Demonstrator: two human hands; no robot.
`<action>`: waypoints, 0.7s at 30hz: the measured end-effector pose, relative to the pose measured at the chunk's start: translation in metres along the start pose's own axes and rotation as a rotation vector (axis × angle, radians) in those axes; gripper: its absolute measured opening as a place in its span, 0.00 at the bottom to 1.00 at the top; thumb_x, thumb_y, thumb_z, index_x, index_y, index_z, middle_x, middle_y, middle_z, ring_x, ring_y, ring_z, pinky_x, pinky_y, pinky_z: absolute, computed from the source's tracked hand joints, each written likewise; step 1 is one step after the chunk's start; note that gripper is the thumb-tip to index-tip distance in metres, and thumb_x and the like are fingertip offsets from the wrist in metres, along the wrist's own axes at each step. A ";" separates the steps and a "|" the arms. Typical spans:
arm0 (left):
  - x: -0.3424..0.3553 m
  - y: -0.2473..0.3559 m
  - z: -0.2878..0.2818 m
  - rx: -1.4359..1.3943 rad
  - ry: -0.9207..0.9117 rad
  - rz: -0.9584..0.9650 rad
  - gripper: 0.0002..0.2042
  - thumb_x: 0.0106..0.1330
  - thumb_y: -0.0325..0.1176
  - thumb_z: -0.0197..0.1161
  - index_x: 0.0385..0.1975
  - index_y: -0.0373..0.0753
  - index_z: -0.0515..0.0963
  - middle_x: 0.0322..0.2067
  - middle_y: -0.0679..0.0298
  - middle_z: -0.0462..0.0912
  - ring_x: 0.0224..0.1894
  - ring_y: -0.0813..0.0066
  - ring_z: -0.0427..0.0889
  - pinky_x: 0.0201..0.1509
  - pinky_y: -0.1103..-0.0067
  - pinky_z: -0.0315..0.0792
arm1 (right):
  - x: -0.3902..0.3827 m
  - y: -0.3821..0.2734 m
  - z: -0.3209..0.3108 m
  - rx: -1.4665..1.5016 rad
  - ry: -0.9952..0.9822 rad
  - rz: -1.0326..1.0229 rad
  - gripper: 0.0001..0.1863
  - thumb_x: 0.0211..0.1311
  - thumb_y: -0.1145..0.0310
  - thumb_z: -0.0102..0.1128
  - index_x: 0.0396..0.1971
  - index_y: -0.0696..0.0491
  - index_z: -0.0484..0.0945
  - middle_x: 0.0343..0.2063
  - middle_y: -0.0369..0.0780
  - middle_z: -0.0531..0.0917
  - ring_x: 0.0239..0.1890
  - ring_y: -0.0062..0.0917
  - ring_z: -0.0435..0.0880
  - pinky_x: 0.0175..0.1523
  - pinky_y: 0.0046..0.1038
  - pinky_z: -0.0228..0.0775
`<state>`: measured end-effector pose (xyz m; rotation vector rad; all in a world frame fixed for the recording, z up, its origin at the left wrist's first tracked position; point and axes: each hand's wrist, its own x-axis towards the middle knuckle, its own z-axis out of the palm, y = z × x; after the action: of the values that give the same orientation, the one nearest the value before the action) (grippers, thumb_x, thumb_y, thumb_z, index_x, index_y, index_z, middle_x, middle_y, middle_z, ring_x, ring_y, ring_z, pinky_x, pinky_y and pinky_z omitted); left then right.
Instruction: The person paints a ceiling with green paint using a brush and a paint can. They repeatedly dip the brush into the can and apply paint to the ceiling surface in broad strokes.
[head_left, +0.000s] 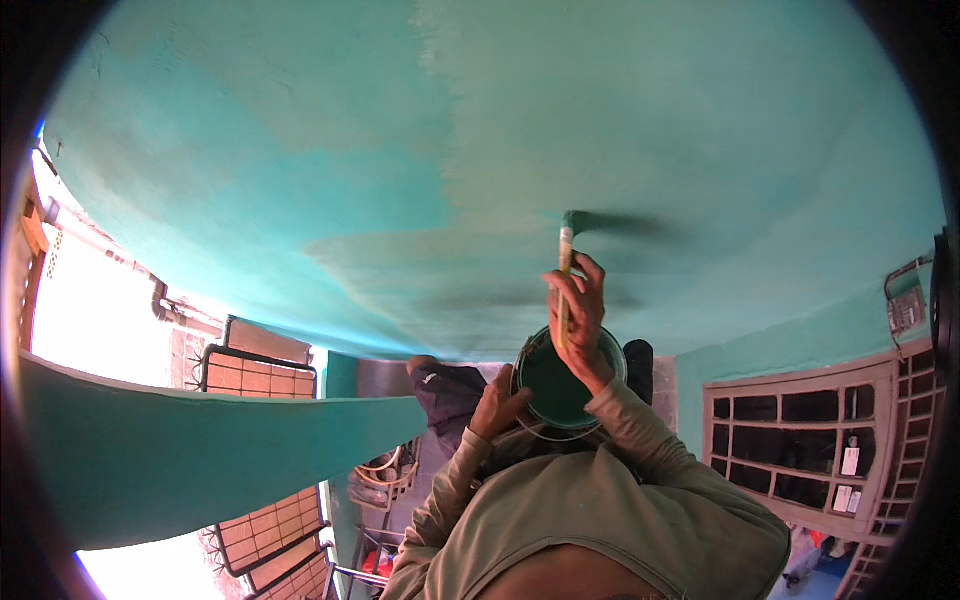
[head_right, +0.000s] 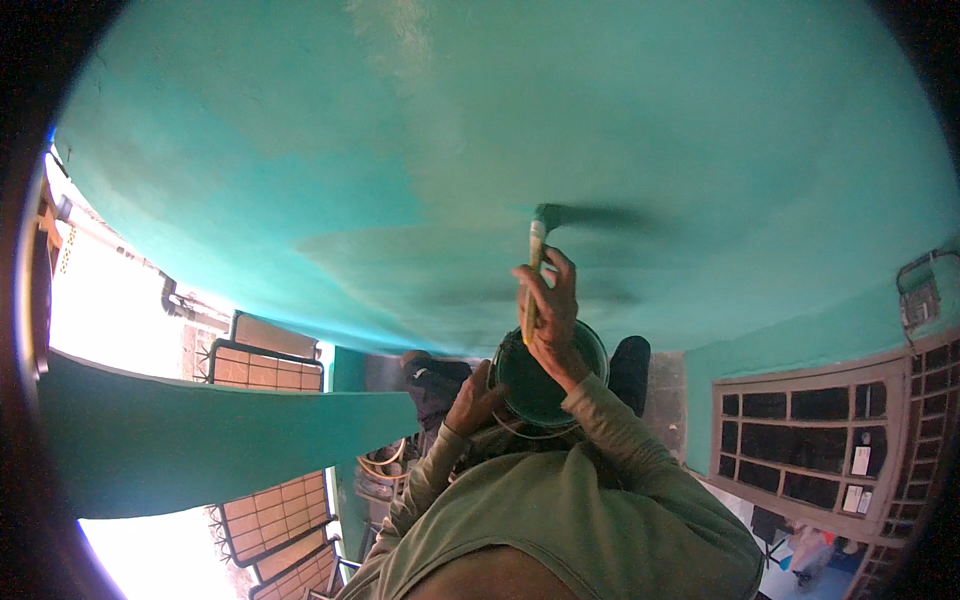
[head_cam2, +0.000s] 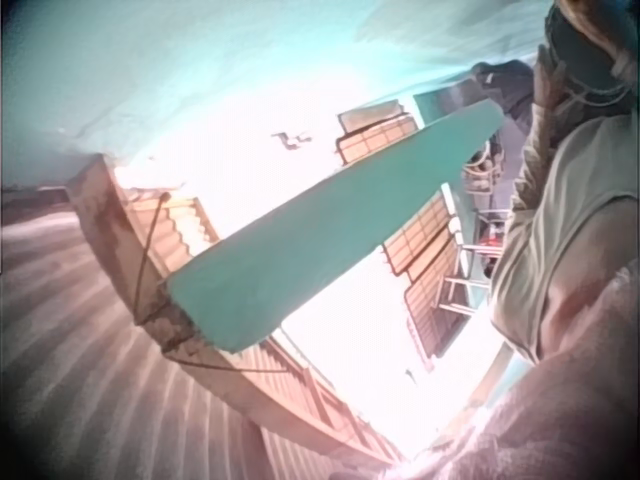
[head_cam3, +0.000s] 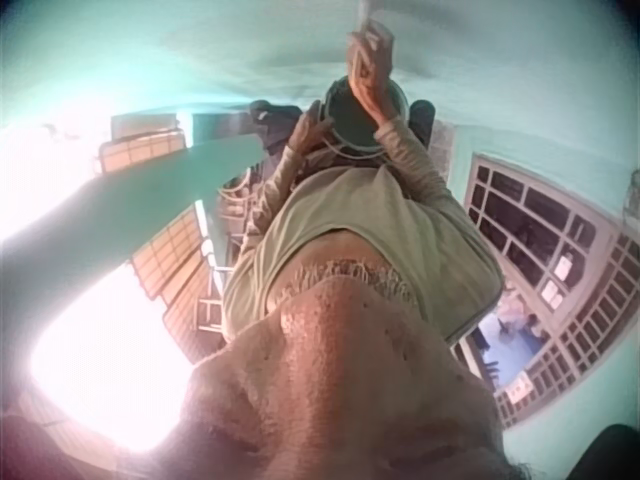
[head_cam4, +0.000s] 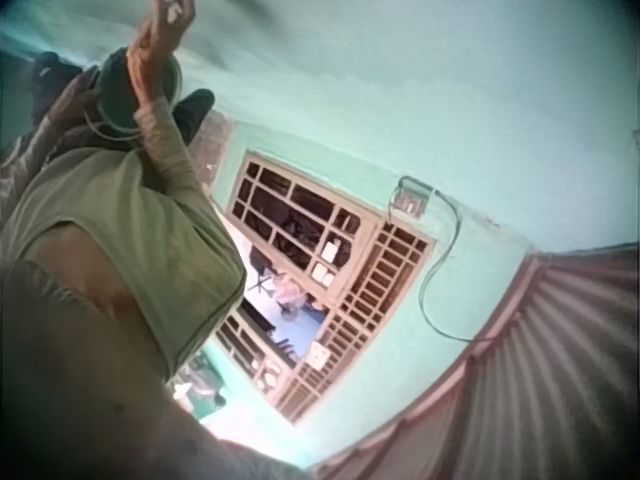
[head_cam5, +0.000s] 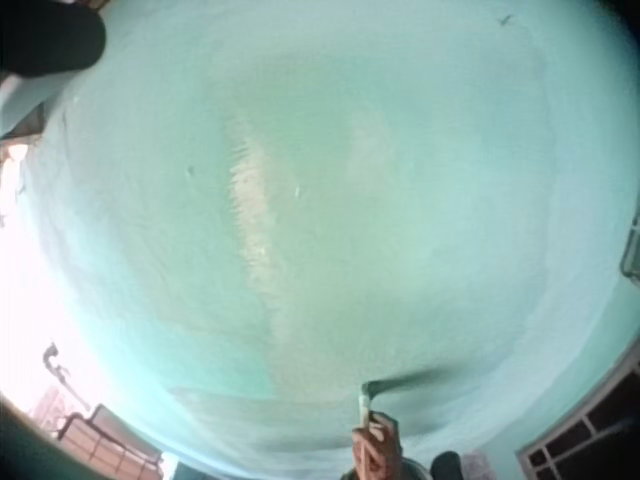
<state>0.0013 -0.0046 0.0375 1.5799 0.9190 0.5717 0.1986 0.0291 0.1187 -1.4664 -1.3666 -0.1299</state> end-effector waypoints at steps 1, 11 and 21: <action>0.000 -0.006 0.002 -0.013 0.012 0.009 0.20 0.60 0.38 0.65 0.46 0.30 0.71 0.36 0.40 0.78 0.40 0.38 0.80 0.44 0.61 0.73 | 0.004 -0.003 0.009 -0.007 -0.003 -0.012 0.21 0.54 0.83 0.62 0.49 0.49 0.80 0.59 0.47 0.69 0.59 0.43 0.76 0.56 0.40 0.80; 0.000 -0.014 0.003 -0.023 0.005 -0.014 0.20 0.60 0.38 0.66 0.44 0.31 0.70 0.33 0.41 0.78 0.36 0.41 0.80 0.41 0.61 0.73 | 0.024 -0.038 0.046 0.178 -0.194 -0.143 0.15 0.56 0.84 0.64 0.42 0.51 0.81 0.52 0.43 0.74 0.51 0.36 0.81 0.51 0.34 0.84; 0.000 0.001 0.000 0.041 -0.017 -0.021 0.20 0.62 0.36 0.65 0.49 0.30 0.71 0.35 0.45 0.81 0.38 0.57 0.81 0.42 0.64 0.74 | 0.019 0.031 -0.058 0.168 -0.194 -0.015 0.15 0.58 0.86 0.63 0.42 0.53 0.84 0.52 0.43 0.78 0.51 0.35 0.82 0.55 0.30 0.75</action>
<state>0.0014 -0.0051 0.0386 1.6082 0.9385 0.5268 0.2604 0.0067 0.1368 -1.3551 -1.5064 0.1183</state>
